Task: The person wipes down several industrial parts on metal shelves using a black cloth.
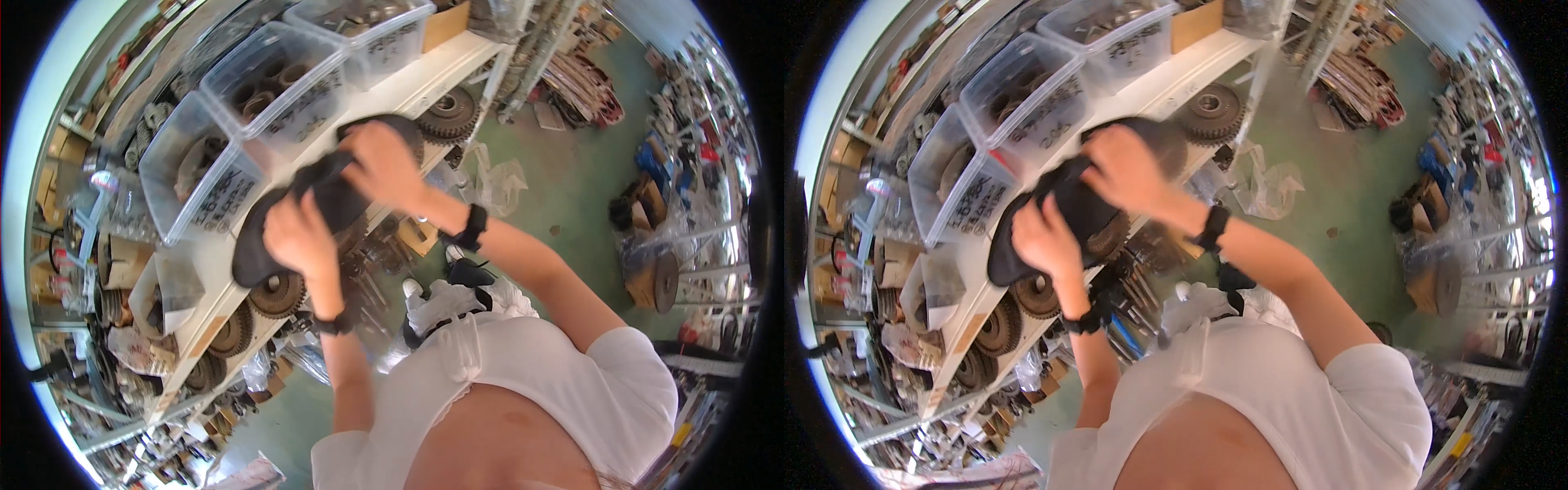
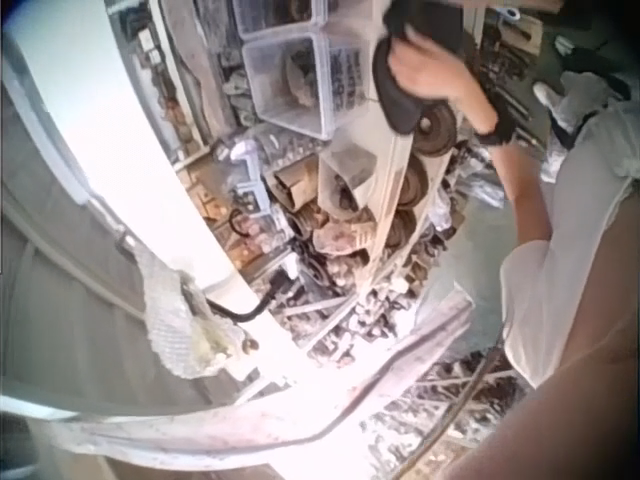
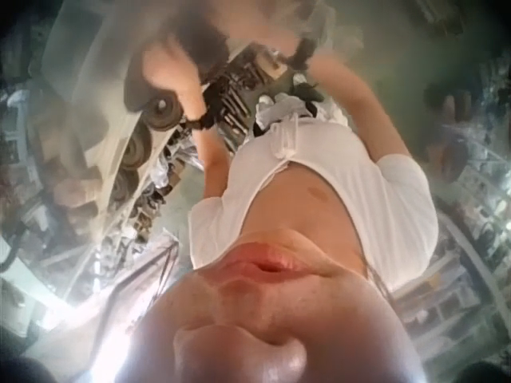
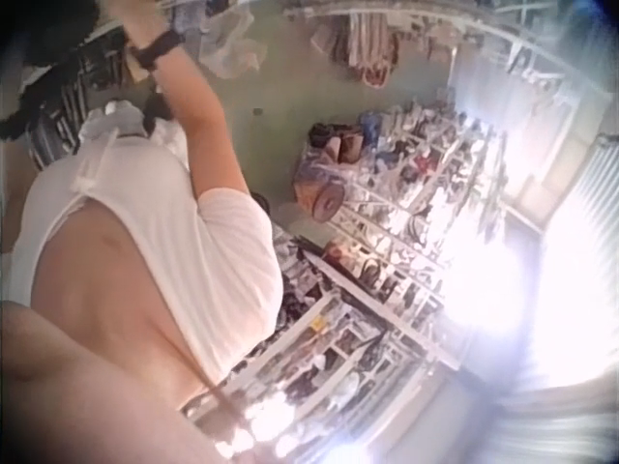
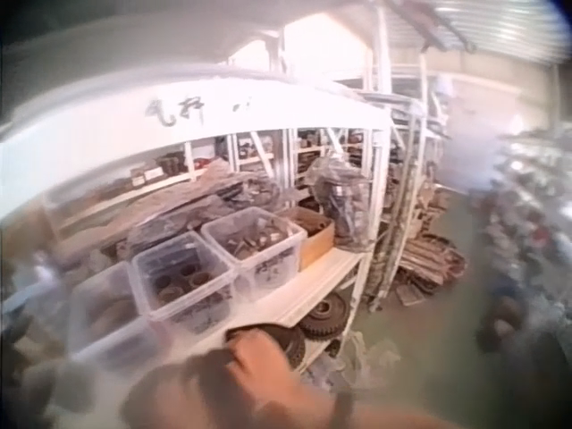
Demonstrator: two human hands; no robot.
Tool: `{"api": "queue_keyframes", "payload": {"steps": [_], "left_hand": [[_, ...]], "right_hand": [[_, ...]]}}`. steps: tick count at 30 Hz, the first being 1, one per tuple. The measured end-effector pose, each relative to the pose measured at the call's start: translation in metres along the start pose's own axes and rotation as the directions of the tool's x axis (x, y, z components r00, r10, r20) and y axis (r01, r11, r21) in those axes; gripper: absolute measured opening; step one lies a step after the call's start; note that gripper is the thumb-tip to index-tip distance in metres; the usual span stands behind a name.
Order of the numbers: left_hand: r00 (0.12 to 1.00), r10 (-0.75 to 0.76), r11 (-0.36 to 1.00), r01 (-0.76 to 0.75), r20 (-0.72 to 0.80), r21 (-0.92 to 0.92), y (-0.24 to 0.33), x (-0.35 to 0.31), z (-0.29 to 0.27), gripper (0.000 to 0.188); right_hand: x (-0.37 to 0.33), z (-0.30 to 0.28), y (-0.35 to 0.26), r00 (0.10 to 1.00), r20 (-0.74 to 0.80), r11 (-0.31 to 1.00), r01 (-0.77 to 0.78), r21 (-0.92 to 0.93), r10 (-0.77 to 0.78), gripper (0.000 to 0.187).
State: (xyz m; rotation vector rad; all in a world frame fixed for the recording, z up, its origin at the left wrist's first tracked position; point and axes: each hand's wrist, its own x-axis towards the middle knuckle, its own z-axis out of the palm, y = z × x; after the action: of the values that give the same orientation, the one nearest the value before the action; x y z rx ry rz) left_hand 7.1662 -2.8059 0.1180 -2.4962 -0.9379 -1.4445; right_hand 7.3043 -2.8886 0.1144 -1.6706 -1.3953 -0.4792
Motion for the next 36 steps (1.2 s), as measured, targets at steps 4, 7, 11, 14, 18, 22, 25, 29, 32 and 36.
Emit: {"api": "queue_keyframes", "payload": {"steps": [4,7,11,14,18,22,25,29,32,36], "left_hand": [[0.978,-0.176,0.984,0.175,-0.111,-0.016,-0.043,-0.023,-0.020,0.029],[0.962,-0.195,0.981,0.196,-0.190,-0.013,-0.052,-0.026,-0.025,0.028],[0.970,-0.203,0.969,0.218,-0.133,0.116,-0.043,-0.014,-0.017,0.030],[0.968,-0.240,0.971,0.239,-0.067,-0.019,-0.009,-0.001,-0.005,0.031],[0.980,-0.194,0.976,0.197,0.032,-0.089,0.028,0.008,0.021,0.029],[0.979,-0.154,0.982,0.167,0.130,-0.093,0.083,0.031,0.055,0.027],[0.979,0.036,0.985,0.000,0.200,-0.175,0.122,0.044,0.100,0.029],[0.969,0.162,0.945,-0.099,0.185,-0.311,0.153,0.057,0.126,0.029],[0.960,0.260,0.897,-0.199,0.106,-0.394,0.181,0.048,0.133,0.024],[0.907,0.189,0.895,-0.002,0.375,-0.445,0.264,-0.003,0.122,0.032]], "right_hand": [[-0.007,0.024,-0.060,0.999,0.028,0.986,0.018,0.166,-0.023,0.033],[-0.009,0.040,-0.073,0.992,0.061,0.963,0.095,0.252,-0.113,0.037],[-0.011,0.045,-0.066,0.986,0.024,0.956,0.157,0.247,-0.168,0.037],[-0.014,0.030,-0.057,0.995,0.017,0.957,0.094,0.274,-0.102,0.028],[-0.019,0.003,-0.024,0.997,-0.060,0.981,0.049,0.186,-0.038,0.023],[-0.017,-0.031,0.025,0.993,-0.118,0.988,-0.001,0.153,0.019,0.027],[-0.022,-0.057,0.071,0.976,-0.180,0.984,-0.100,0.144,0.126,0.025],[-0.053,-0.084,0.099,0.888,-0.035,0.884,-0.451,0.127,0.458,0.022],[-0.083,-0.116,0.119,0.848,0.018,0.841,-0.527,0.123,0.530,0.022],[-0.126,-0.171,0.153,0.842,-0.015,0.836,-0.533,0.129,0.539,0.018]]}}
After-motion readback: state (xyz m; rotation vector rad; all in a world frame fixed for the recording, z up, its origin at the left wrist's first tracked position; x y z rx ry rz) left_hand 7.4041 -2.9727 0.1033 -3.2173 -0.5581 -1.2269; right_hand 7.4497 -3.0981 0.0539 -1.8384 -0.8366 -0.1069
